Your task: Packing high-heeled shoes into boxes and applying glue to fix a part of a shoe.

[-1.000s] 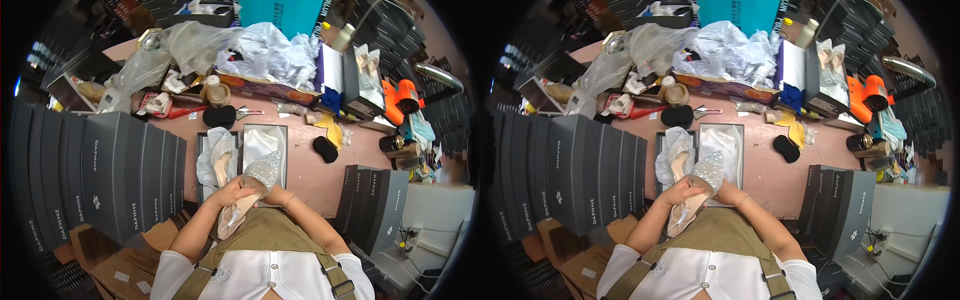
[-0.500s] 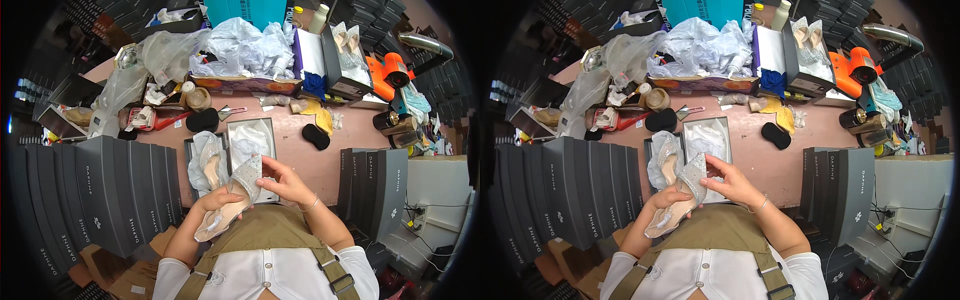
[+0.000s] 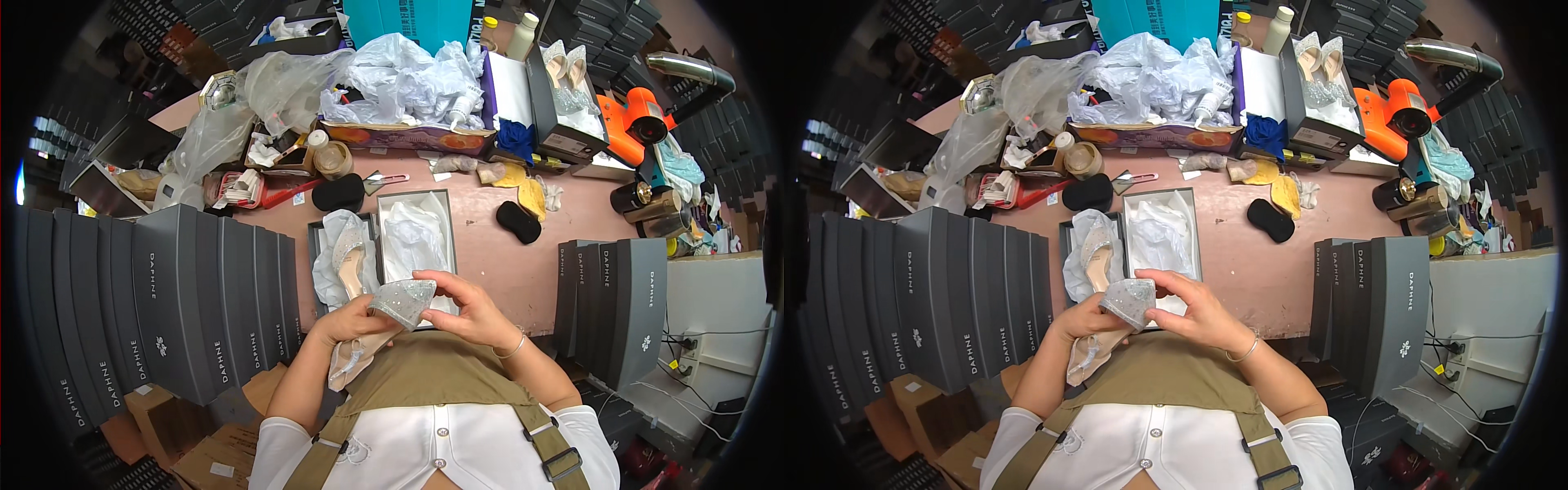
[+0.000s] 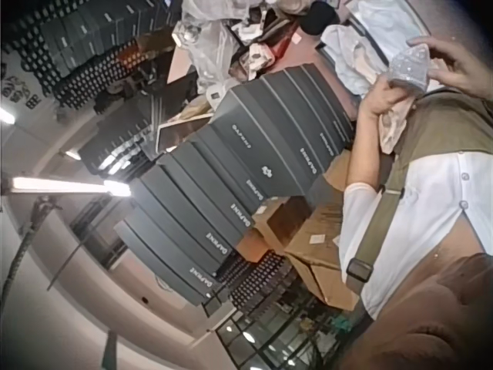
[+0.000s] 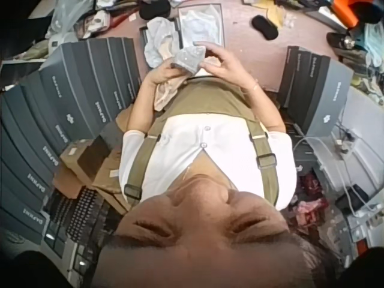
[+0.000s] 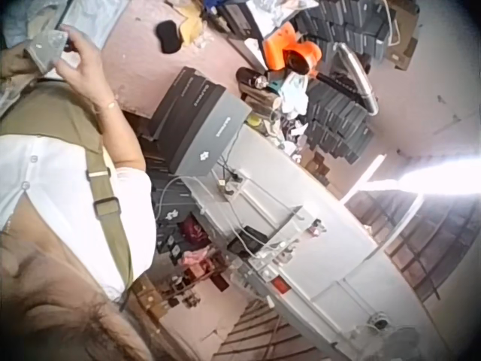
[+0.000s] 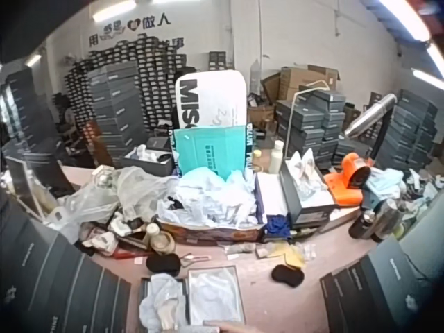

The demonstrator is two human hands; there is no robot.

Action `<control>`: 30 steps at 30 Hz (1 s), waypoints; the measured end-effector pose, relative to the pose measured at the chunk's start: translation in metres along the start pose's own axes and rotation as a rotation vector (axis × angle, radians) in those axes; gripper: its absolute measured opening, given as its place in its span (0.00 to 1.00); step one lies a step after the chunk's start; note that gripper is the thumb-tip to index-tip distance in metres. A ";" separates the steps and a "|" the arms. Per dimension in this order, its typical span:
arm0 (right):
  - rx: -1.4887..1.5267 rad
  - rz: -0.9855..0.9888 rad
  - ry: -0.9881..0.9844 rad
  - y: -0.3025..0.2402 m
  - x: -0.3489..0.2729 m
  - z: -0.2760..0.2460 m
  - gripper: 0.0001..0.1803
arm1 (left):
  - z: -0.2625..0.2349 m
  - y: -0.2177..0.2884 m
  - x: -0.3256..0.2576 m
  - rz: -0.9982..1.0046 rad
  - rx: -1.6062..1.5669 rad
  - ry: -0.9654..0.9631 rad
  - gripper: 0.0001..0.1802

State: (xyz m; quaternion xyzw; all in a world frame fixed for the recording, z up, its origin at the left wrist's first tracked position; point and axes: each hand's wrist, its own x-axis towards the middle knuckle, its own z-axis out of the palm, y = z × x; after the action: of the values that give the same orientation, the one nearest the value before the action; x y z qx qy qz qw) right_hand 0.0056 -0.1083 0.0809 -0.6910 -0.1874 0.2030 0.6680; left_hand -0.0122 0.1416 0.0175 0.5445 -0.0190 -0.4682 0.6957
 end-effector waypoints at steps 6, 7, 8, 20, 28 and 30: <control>-0.091 -0.133 0.004 -0.001 -0.004 0.003 0.26 | 0.000 0.004 -0.005 0.112 0.225 0.044 0.20; -0.082 -0.130 0.002 -0.002 -0.004 0.003 0.26 | 0.000 0.005 -0.006 0.129 0.247 0.061 0.20; -0.080 -0.128 0.002 -0.002 -0.005 0.004 0.25 | 0.000 0.005 -0.007 0.137 0.272 0.064 0.20; 0.132 -0.023 0.033 0.011 -0.004 0.009 0.28 | 0.004 0.010 -0.008 0.112 0.164 0.134 0.18; 0.318 0.066 0.047 0.032 0.009 0.031 0.29 | 0.006 -0.004 0.001 -0.030 -0.436 -0.015 0.20; 0.312 0.099 0.036 0.030 0.010 0.031 0.29 | 0.005 -0.014 0.004 0.004 -0.534 -0.061 0.20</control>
State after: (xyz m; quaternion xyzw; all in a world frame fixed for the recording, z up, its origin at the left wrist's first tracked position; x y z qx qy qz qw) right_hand -0.0029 -0.0779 0.0494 -0.5907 -0.1073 0.2498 0.7597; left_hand -0.0214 0.1357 0.0064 0.3272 0.0833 -0.4712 0.8149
